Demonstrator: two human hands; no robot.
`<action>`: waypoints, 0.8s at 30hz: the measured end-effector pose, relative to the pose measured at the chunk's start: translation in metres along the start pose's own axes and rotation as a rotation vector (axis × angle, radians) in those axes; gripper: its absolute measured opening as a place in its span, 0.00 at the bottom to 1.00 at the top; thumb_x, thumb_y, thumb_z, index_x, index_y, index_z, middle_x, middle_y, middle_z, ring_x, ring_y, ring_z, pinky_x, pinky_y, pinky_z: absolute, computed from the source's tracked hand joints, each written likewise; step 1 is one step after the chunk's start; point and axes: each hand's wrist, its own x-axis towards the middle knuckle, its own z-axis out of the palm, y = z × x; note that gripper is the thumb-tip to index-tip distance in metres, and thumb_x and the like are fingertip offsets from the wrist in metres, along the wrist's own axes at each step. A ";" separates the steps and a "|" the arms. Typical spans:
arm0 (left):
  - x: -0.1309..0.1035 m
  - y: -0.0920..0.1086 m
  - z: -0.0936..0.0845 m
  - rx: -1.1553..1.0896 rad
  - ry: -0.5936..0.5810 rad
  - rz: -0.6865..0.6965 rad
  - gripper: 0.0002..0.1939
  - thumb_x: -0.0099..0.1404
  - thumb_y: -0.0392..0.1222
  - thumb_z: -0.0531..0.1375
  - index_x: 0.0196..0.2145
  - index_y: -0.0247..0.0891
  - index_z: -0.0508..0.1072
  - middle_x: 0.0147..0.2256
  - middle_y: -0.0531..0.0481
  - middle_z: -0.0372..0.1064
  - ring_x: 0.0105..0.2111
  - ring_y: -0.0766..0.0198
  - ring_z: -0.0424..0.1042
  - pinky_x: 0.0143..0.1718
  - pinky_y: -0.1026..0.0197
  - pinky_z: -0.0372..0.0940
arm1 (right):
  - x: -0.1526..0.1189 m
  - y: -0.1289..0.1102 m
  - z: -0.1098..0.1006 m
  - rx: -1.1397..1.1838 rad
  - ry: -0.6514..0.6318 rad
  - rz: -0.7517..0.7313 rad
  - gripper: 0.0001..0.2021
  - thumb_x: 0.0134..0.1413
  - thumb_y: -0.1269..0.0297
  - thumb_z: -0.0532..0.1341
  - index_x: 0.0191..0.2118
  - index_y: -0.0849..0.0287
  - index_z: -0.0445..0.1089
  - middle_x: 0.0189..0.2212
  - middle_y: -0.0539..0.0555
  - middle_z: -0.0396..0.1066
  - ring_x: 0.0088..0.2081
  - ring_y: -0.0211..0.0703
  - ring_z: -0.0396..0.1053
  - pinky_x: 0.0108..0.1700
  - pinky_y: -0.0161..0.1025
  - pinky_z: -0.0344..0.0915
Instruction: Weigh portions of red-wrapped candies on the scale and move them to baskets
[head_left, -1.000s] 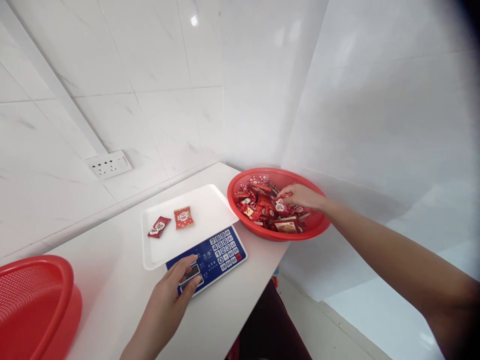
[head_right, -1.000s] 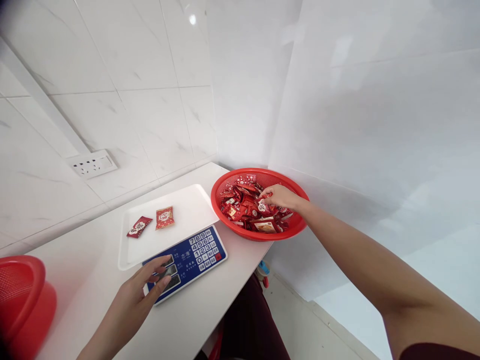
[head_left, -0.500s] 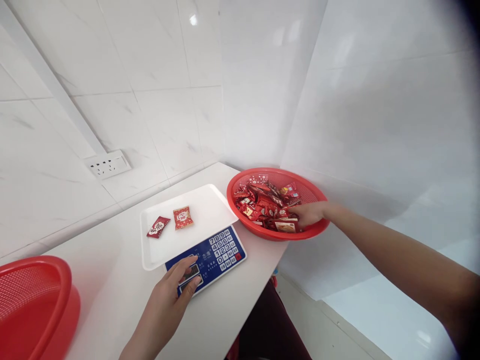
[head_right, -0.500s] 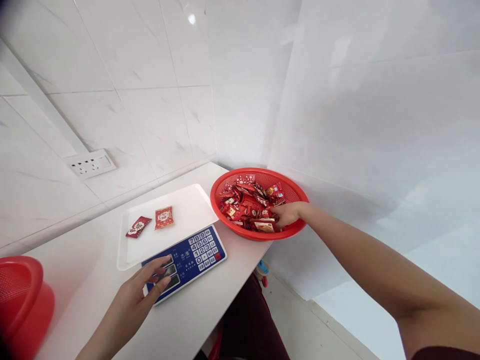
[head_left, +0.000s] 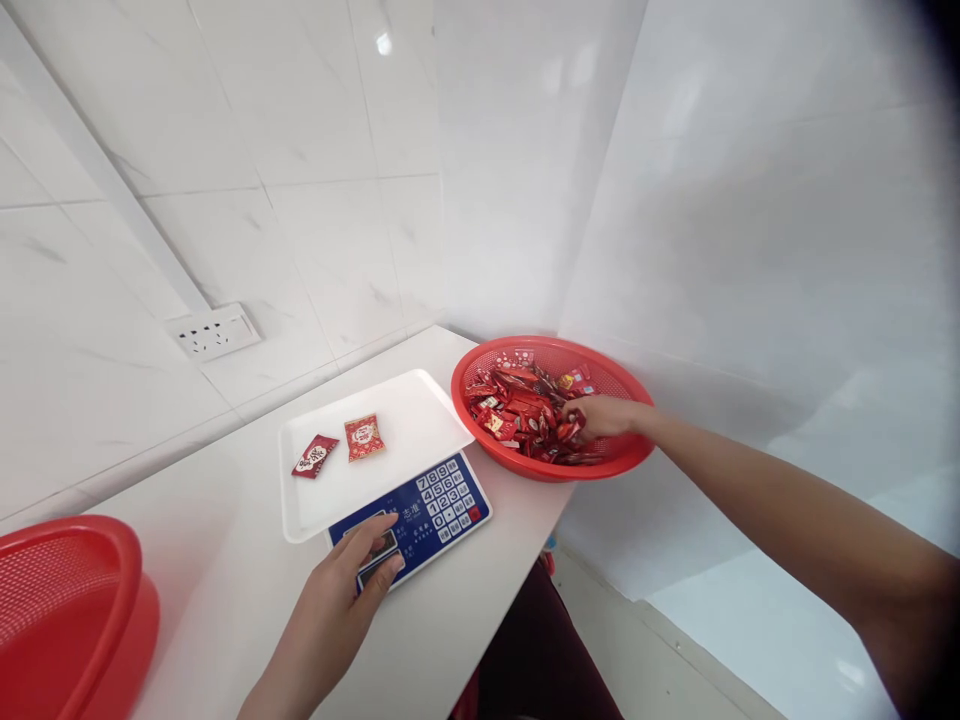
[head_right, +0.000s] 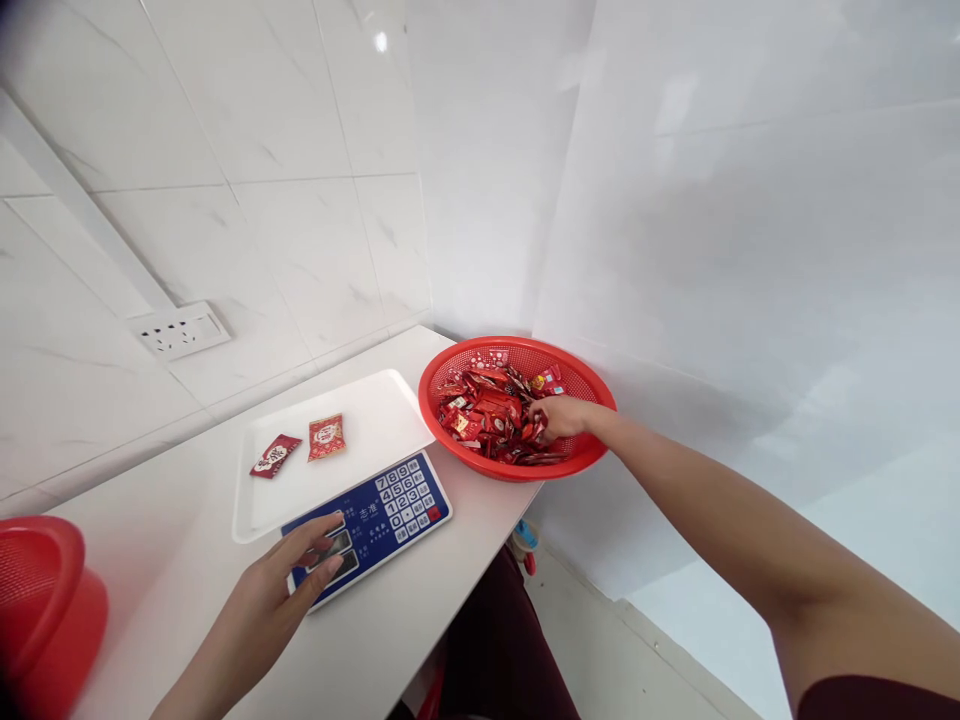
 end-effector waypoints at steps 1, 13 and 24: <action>0.000 0.000 -0.001 0.004 0.001 -0.002 0.20 0.63 0.51 0.51 0.50 0.46 0.67 0.43 0.45 0.72 0.42 0.55 0.72 0.35 0.57 0.69 | 0.000 0.000 -0.007 0.011 -0.008 0.028 0.13 0.21 0.71 0.69 0.22 0.54 0.70 0.17 0.46 0.68 0.23 0.42 0.67 0.25 0.35 0.59; 0.008 0.020 0.004 -0.232 -0.113 -0.025 0.21 0.62 0.53 0.52 0.52 0.47 0.65 0.47 0.45 0.69 0.44 0.55 0.70 0.41 0.54 0.68 | -0.015 -0.049 -0.028 0.522 0.071 0.150 0.25 0.42 0.57 0.64 0.49 0.55 0.63 0.34 0.53 0.72 0.28 0.39 0.68 0.24 0.34 0.64; 0.034 0.060 0.022 -1.351 -0.096 -0.035 0.31 0.62 0.54 0.55 0.60 0.53 0.49 0.59 0.46 0.54 0.56 0.56 0.59 0.46 0.53 0.67 | -0.052 -0.197 0.047 0.559 -0.089 -0.369 0.15 0.42 0.64 0.64 0.41 0.52 0.68 0.36 0.48 0.73 0.39 0.43 0.70 0.42 0.40 0.65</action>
